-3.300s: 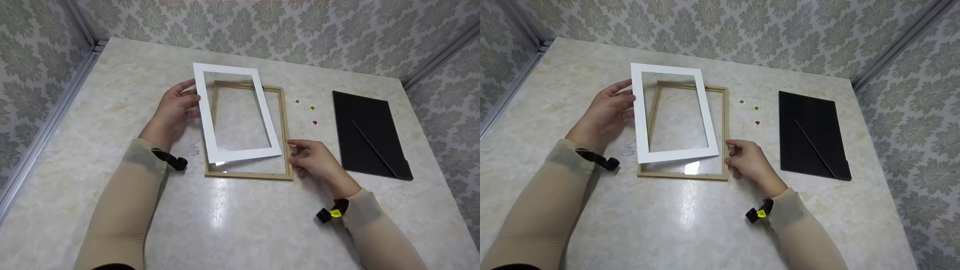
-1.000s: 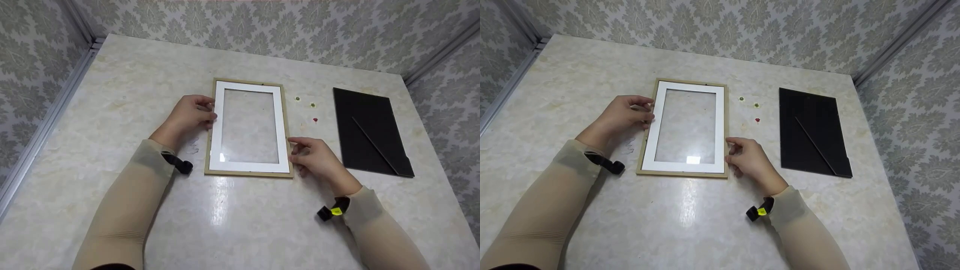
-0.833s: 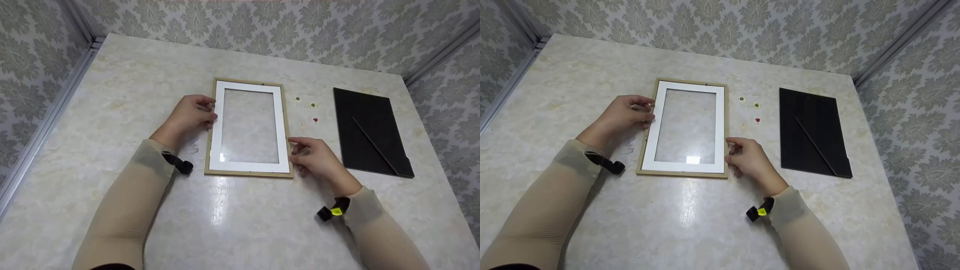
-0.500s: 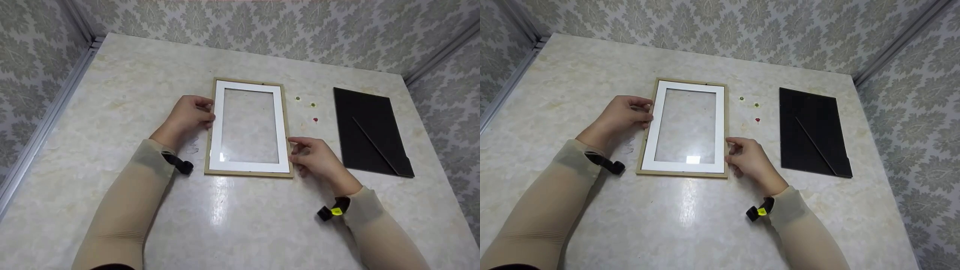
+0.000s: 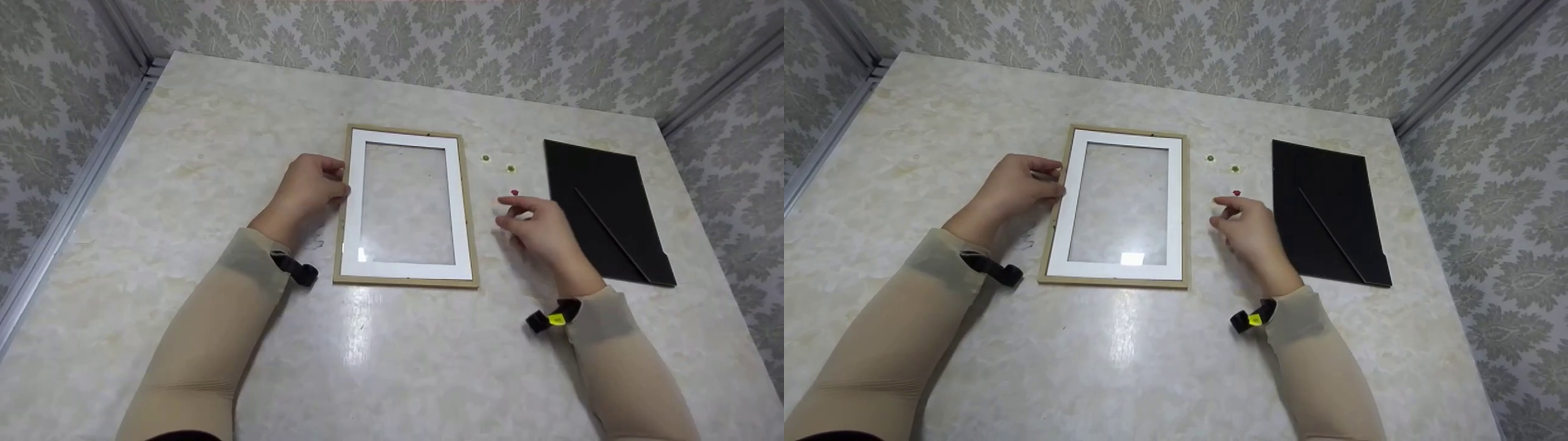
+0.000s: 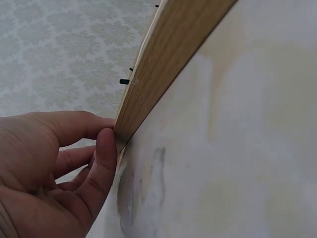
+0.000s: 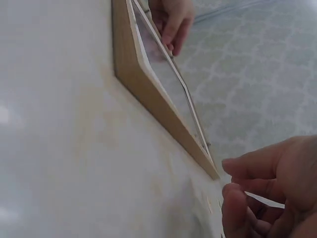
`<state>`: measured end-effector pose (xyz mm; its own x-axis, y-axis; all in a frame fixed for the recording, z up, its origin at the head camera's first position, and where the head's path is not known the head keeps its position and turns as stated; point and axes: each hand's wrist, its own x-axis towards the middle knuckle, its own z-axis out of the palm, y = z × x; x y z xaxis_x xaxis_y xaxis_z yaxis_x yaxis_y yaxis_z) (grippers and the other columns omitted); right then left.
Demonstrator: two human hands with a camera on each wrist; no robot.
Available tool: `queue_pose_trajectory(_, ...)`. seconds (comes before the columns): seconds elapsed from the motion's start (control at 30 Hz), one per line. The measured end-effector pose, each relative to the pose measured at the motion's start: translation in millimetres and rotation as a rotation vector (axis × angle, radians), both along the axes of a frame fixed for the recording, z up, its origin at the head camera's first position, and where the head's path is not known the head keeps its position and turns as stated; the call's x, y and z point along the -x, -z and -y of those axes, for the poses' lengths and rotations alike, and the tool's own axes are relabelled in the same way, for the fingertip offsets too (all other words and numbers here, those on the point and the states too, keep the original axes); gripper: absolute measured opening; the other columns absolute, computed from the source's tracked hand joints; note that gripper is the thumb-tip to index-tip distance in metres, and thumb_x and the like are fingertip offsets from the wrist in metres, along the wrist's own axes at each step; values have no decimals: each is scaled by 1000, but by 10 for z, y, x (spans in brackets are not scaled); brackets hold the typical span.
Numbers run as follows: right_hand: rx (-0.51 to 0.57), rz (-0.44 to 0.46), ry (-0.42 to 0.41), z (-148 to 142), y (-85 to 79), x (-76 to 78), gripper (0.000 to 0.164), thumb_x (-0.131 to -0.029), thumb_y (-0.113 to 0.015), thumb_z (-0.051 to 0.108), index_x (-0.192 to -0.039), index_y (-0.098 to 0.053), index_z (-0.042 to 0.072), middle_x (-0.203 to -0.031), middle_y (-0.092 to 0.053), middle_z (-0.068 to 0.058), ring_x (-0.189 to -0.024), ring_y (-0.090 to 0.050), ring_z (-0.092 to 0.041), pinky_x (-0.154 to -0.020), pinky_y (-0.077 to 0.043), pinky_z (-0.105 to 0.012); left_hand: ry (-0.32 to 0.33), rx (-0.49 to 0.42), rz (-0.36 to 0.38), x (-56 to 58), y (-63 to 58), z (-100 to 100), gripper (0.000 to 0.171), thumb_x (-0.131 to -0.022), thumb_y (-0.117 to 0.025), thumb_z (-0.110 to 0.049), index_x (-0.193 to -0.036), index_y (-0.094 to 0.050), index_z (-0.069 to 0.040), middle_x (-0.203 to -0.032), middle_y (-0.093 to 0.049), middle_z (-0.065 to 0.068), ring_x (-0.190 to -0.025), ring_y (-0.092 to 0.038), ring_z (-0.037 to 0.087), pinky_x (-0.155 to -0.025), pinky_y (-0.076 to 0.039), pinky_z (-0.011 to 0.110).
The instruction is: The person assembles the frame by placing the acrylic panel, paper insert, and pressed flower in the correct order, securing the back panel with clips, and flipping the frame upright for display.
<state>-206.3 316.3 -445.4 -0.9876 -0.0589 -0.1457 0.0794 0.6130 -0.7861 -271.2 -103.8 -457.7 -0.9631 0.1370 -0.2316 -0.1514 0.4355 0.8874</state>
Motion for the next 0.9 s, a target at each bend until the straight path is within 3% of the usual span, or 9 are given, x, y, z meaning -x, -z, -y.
queue_pose_trajectory(0.1, -157, -50, 95, -186, -34, 187, 41, -106, -74, 18, -144, -76, 3, -113, -72, -13, -67, -60, -7, -58, -50, -22, -12, -14, 11, 3, -13, 2, 54, -100, -74, 0, -153, -67, 3, -132, -72, 17, -117, -67, 21, -90, -61, 22)
queue_pose_trajectory(0.2, -281, 2, 155, -325, -44, 322, 39, -106, -74, 25, -139, -80, 6, -127, -78, -19, -91, -67, -19, -72, -53, -26, -26, -56, 35, 2, -10, 1, 52, -99, -74, 3, -151, -68, 4, -128, -71, 16, -113, -66, 20, -84, -61, 19)
queue_pose_trajectory(0.3, -359, 61, 151, -366, -29, 404, 39, -105, -76, 30, -135, -82, 5, -127, -82, -21, -99, -71, -29, -74, -55, -30, -26, -72, 40, -2, 0, -3, 49, -99, -75, 4, -148, -71, 5, -125, -71, 15, -108, -66, 18, -79, -60, 17)
queue_pose_trajectory(0.43, -461, 61, 129, -301, -37, 478, 38, -102, -80, 34, -127, -86, 6, -113, -85, -18, -90, -73, -29, -67, -55, -30, -18, -44, 30, -10, -5, 4, 49, -100, -75, 2, -148, -71, 3, -127, -73, 15, -108, -68, 19, -81, -61, 19)
queue_pose_trajectory(0.63, -564, 51, 97, -177, -106, 582, 30, -101, -78, 28, -116, -89, 5, -108, -86, -18, -85, -74, -30, -66, -56, -35, -23, -20, 23, -5, -12, 37, 52, -100, -76, 1, -152, -69, 2, -135, -74, 18, -111, -69, 20, -85, -62, 21)
queue_pose_trajectory(0.77, -621, 39, 68, -130, -147, 629, 19, -94, -75, 17, -86, -88, 7, -77, -78, -9, -66, -61, -27, -56, -46, -34, -20, -56, 34, -8, 8, 30, 51, -99, -75, 1, -150, -69, 3, -128, -74, 16, -100, -70, 16, -79, -63, 21)
queue_pose_trajectory(0.9, -694, 21, 36, -106, -174, 679, 21, -86, -70, 8, -65, -76, 10, -65, -69, -4, -62, -52, -28, -53, -40, -36, 0, -58, 17, 1, 18, 5, 38, -99, -75, 1, -137, -77, 2, -107, -73, 7, -80, -69, 11, -71, -60, 20)
